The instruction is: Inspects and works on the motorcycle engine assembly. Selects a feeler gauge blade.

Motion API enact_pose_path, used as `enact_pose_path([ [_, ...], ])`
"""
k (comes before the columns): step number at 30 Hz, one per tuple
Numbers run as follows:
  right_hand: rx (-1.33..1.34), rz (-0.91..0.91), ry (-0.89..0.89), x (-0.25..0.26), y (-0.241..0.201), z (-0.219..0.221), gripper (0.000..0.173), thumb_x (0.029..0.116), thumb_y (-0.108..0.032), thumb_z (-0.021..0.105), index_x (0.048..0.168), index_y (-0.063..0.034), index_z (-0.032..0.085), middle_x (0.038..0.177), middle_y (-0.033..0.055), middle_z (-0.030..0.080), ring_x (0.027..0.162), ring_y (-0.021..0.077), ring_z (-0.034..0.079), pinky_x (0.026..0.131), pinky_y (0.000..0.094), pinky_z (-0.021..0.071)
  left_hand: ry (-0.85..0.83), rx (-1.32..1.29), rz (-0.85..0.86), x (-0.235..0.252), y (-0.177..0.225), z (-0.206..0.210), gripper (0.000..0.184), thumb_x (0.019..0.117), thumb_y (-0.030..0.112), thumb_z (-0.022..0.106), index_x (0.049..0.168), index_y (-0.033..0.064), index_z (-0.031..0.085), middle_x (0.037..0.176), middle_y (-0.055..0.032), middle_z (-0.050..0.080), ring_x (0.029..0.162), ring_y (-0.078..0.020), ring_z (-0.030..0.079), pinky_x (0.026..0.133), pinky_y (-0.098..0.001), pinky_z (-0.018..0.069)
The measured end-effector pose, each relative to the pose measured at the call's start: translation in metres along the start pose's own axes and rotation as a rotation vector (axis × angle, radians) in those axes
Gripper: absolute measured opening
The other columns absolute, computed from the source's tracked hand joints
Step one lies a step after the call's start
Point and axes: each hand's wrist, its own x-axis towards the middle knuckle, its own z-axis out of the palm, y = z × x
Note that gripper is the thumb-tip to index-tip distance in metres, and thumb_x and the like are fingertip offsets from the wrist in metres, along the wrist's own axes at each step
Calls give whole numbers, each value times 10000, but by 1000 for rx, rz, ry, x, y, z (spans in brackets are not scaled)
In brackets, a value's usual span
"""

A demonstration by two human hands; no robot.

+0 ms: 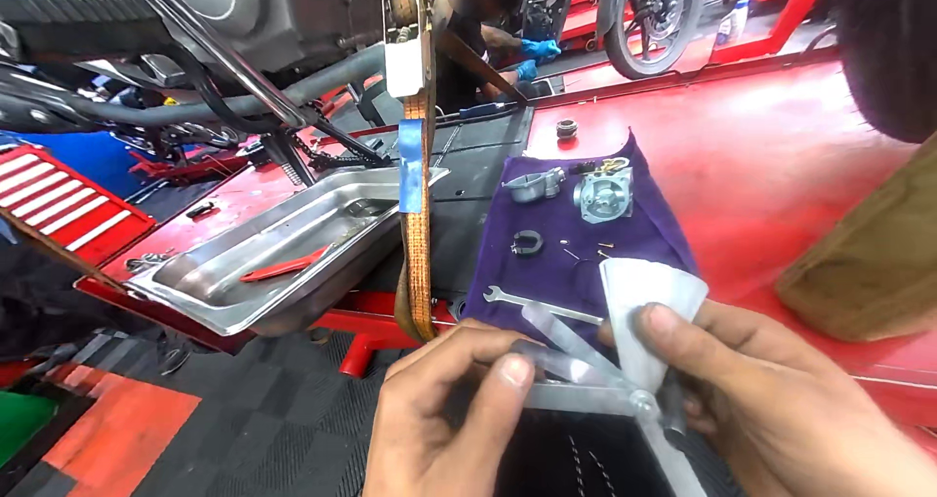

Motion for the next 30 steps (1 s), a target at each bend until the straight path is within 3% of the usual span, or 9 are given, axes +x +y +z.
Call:
enact_pose_path([
  [4,127,114,-50,1,-3,6,274,1072,-286,561,997,-114,760,719,63,644,480,10,469,420,137,379,23,30,9,4,9,-3,201,1025,161,586,984,51,749,906,-66,728,789,-153,702,690,-285,608],
  [9,178,184,-58,-3,-3,12,282,1069,-291,569,1010,-87,755,727,71,654,481,15,478,419,136,375,23,-13,-22,5,15,-5,189,1023,152,596,1007,35,744,863,-83,736,751,-155,708,689,-282,611],
  [14,153,173,-76,-6,-4,15,238,1057,-267,595,982,-104,751,750,67,674,493,18,495,427,137,383,11,-12,0,5,17,-7,185,1019,138,604,1029,24,749,839,-93,732,710,-158,698,666,-281,610],
  [18,112,112,-108,-7,-2,15,218,1037,-274,631,923,-130,748,703,35,642,498,11,488,442,141,387,6,63,42,6,18,-9,183,1013,169,625,1058,81,778,867,-59,732,724,-138,689,658,-265,602],
  [25,65,82,-156,-5,-2,12,192,1028,-266,644,948,-131,755,714,44,653,522,24,518,462,148,410,-57,155,82,8,11,-17,199,1010,218,638,1085,119,793,919,-21,698,791,-108,640,673,-233,546],
  [30,55,119,-166,-5,-1,11,190,1026,-279,644,944,-144,751,715,36,649,526,20,517,464,144,406,-44,173,69,7,8,-18,195,1008,239,641,1055,128,794,903,0,670,748,-84,601,632,-210,509],
])
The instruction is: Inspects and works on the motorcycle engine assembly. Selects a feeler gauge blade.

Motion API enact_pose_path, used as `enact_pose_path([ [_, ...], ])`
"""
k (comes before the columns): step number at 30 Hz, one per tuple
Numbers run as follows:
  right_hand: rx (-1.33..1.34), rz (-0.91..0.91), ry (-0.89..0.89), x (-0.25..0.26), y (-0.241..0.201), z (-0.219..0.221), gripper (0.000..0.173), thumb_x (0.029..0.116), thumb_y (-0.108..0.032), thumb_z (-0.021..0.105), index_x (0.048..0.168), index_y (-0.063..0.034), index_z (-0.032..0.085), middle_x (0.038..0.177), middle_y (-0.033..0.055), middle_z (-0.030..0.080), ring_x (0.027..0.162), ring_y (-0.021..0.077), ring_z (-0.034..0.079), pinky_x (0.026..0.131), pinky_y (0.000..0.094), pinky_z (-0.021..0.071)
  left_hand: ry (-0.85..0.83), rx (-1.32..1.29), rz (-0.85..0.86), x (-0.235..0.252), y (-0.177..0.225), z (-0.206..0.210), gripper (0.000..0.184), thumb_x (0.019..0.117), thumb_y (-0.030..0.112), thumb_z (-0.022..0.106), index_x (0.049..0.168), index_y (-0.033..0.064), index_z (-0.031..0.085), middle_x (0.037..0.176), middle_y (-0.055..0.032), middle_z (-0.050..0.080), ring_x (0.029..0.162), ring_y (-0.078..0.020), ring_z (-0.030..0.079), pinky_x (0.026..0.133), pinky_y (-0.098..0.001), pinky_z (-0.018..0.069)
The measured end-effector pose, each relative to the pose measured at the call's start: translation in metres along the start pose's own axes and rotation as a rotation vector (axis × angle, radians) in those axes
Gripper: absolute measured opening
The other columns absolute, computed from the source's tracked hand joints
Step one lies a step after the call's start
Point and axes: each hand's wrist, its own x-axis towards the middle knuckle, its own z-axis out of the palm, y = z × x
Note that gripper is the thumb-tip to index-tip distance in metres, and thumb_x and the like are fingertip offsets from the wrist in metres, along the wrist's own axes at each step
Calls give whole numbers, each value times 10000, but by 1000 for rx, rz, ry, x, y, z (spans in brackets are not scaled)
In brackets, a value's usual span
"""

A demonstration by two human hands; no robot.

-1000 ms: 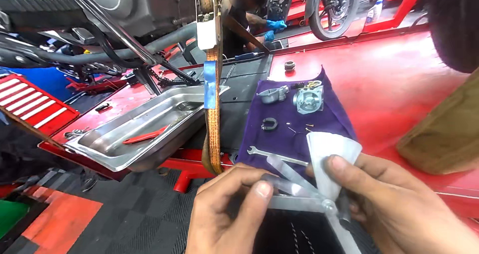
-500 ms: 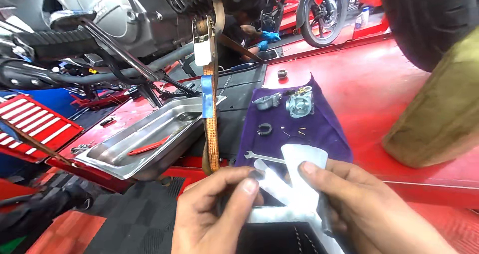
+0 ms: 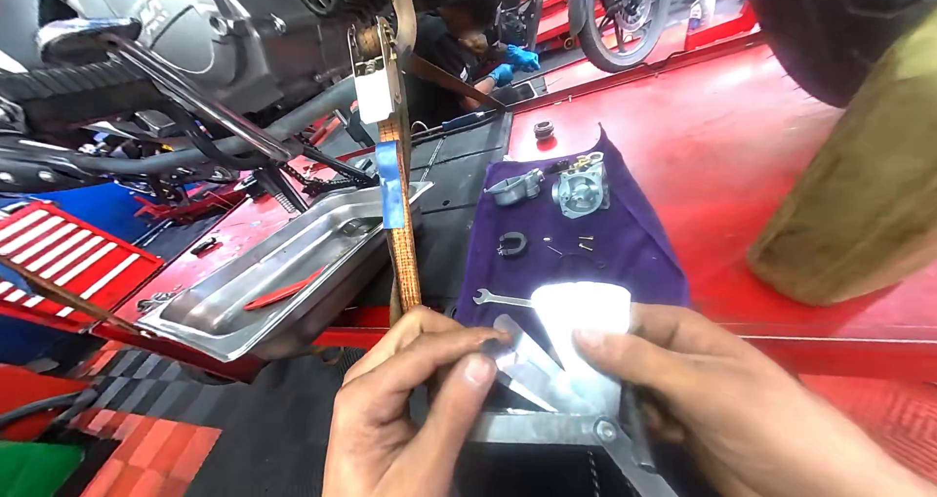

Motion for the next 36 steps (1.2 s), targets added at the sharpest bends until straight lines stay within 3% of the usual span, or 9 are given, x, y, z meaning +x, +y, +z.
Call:
enact_pose_path([
  [14,-44,-88,21,0,0,1,197,1032,-283,634,960,-148,758,721,45,654,530,34,529,466,152,421,-12,-40,-1,-2,-2,-2,197,1006,257,639,1016,117,777,974,-11,634,807,-88,594,655,-200,511],
  [27,123,137,-75,6,2,0,249,1009,-356,667,940,-134,754,734,66,662,554,40,566,467,156,435,-8,-53,-24,-7,4,-4,213,1015,267,630,1017,110,775,937,-6,628,776,-77,584,642,-196,504],
  [36,137,156,-102,9,3,-1,255,1011,-364,660,946,-137,755,729,60,648,545,35,548,460,153,423,-1,-62,-28,-8,1,-4,206,1012,264,637,1014,114,778,938,-2,623,776,-72,584,637,-187,503],
])
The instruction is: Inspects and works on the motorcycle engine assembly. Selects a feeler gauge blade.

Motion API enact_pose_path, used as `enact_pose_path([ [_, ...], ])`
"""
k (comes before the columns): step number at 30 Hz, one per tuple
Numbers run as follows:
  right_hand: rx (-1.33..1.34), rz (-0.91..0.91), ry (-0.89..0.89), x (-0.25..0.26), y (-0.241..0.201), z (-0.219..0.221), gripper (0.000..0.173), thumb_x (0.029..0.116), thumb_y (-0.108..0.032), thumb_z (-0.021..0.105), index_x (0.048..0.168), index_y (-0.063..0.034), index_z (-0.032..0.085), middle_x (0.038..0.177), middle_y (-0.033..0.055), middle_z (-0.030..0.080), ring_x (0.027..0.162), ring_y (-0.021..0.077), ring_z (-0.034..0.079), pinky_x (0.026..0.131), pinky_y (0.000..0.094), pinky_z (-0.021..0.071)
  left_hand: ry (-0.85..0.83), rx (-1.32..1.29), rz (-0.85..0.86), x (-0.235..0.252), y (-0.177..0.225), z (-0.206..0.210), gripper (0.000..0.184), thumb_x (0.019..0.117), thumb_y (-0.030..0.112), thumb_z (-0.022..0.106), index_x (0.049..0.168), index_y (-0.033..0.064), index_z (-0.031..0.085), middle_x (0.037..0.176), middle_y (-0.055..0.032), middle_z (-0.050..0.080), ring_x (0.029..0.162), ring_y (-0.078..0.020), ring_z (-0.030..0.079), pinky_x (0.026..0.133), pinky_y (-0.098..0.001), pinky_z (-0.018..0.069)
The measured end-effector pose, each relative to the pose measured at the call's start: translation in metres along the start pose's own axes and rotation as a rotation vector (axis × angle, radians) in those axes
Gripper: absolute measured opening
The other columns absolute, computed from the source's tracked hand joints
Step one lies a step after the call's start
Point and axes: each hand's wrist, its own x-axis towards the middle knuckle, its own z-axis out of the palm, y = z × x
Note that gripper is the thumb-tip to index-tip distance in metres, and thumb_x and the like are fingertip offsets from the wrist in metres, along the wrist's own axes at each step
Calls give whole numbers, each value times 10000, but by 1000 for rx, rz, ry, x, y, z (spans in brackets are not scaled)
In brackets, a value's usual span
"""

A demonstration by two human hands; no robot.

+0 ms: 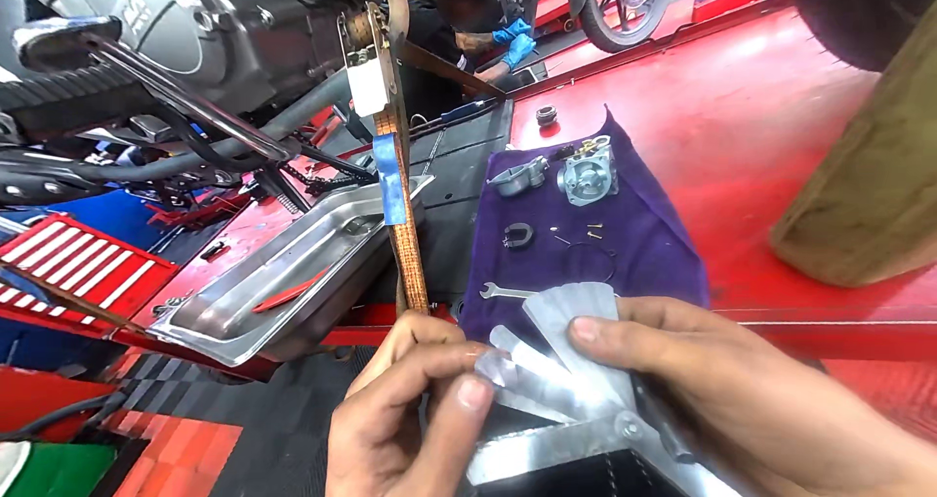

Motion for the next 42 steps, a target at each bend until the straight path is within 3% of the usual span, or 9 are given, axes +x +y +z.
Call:
enact_pose_path([
  [16,25,14,-18,4,5,-1,253,1006,-348,669,925,-124,753,730,59,648,533,33,541,455,156,421,-3,-32,-8,-3,-3,0,194,1018,229,631,1028,96,771,948,-5,627,772,-55,585,635,-177,510],
  [26,-12,8,-10,6,6,0,209,996,-320,684,949,-134,765,781,69,687,607,49,604,486,162,449,-17,4,25,-1,-1,-2,181,1014,217,633,1022,97,769,970,2,613,802,-54,578,654,-167,499],
  [36,-98,-128,-121,8,10,-7,154,997,-256,690,982,-136,785,833,44,714,663,35,629,552,165,506,-11,41,44,0,-3,-1,173,1004,212,651,1032,109,787,959,8,621,822,-40,561,643,-145,447],
  [42,-127,-190,-145,11,15,-9,163,1013,-245,667,995,-130,782,848,30,717,696,24,636,592,161,522,-8,74,55,0,-5,-1,168,999,222,662,1026,118,790,953,14,628,863,-53,570,694,-165,467],
])
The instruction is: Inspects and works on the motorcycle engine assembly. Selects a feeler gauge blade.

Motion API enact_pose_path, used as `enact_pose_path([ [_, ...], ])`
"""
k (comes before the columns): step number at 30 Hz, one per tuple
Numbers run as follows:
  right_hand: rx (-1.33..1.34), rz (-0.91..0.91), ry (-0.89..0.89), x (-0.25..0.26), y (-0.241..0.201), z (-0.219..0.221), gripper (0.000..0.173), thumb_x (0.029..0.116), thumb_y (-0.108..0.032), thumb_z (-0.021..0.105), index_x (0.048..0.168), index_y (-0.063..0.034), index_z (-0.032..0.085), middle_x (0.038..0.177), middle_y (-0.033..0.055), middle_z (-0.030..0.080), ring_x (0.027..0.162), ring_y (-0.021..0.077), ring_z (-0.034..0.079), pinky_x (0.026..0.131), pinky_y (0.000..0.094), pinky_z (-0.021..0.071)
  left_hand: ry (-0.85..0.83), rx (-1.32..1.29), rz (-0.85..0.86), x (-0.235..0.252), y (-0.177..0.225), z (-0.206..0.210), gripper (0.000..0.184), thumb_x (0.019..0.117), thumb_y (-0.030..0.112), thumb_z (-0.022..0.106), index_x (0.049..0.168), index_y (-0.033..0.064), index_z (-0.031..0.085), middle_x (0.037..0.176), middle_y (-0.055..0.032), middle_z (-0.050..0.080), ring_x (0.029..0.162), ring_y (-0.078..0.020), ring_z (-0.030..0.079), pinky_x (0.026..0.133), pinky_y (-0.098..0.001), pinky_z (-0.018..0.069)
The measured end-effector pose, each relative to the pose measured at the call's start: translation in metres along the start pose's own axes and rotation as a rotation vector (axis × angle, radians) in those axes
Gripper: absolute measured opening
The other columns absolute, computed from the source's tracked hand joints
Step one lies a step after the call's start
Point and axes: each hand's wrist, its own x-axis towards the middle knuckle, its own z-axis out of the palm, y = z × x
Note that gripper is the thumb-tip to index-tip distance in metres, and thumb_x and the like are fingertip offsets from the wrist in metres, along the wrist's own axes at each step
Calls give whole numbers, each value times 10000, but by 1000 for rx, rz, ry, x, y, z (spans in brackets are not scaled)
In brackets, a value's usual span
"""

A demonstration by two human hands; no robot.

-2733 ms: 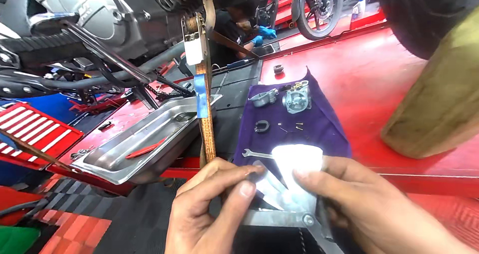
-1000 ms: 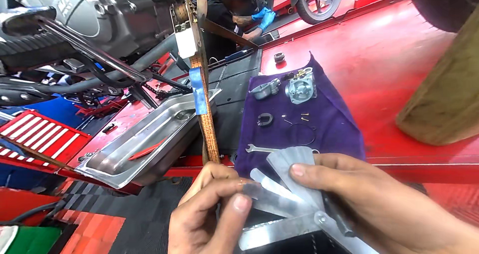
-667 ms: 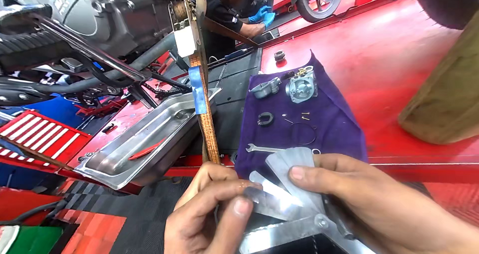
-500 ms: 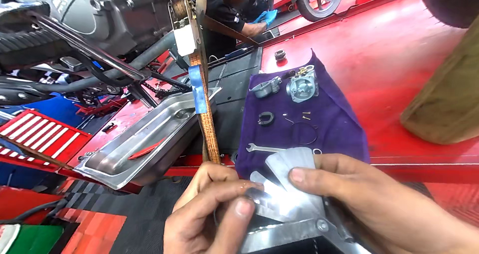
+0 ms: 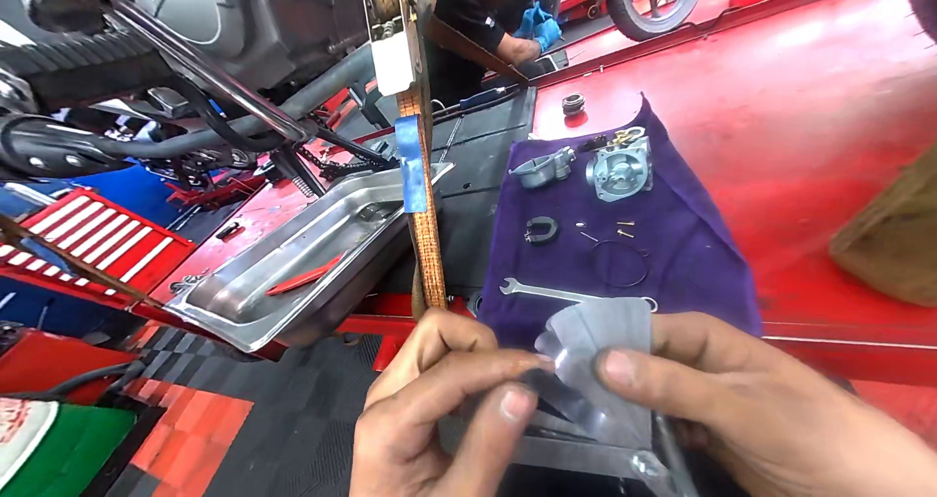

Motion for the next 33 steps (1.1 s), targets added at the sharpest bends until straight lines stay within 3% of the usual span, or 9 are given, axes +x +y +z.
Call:
enact_pose_path([
  [3,-13,-13,17,0,2,1,163,1021,-233,655,1003,-123,775,856,32,718,709,32,648,614,169,542,8,55,18,0,0,2,169,1001,217,658,1035,117,790,942,18,643,878,-66,588,725,-191,496],
  [6,-43,-25,18,-1,5,1,177,1032,-268,646,1041,-139,766,848,4,699,672,6,602,578,147,498,39,152,74,-1,-4,7,172,1008,216,649,1047,124,789,921,20,687,868,-72,628,739,-213,533],
  [9,-70,-81,-19,0,11,1,172,1034,-246,649,1083,-112,746,874,-4,692,669,0,575,581,144,483,82,206,97,-2,-7,12,158,1001,219,661,1043,142,793,897,34,681,848,-69,617,730,-221,515],
  [15,-58,-58,-4,-2,12,6,148,974,-141,725,1099,-63,739,966,41,740,798,66,677,714,218,581,117,291,117,-1,-8,16,157,995,227,659,1043,168,797,860,57,674,818,-56,601,707,-218,491],
  [25,-49,-8,67,-3,13,10,128,963,-145,735,1060,-63,749,931,48,738,755,65,664,669,212,562,102,293,62,-5,-7,18,163,996,237,639,974,165,784,885,71,691,891,-64,610,777,-249,490],
  [33,-60,32,100,-3,15,15,122,970,-145,721,1061,-68,748,928,44,741,768,74,678,678,218,570,154,302,7,-11,-7,26,183,993,197,608,930,102,752,824,44,706,750,-46,642,656,-205,535],
])
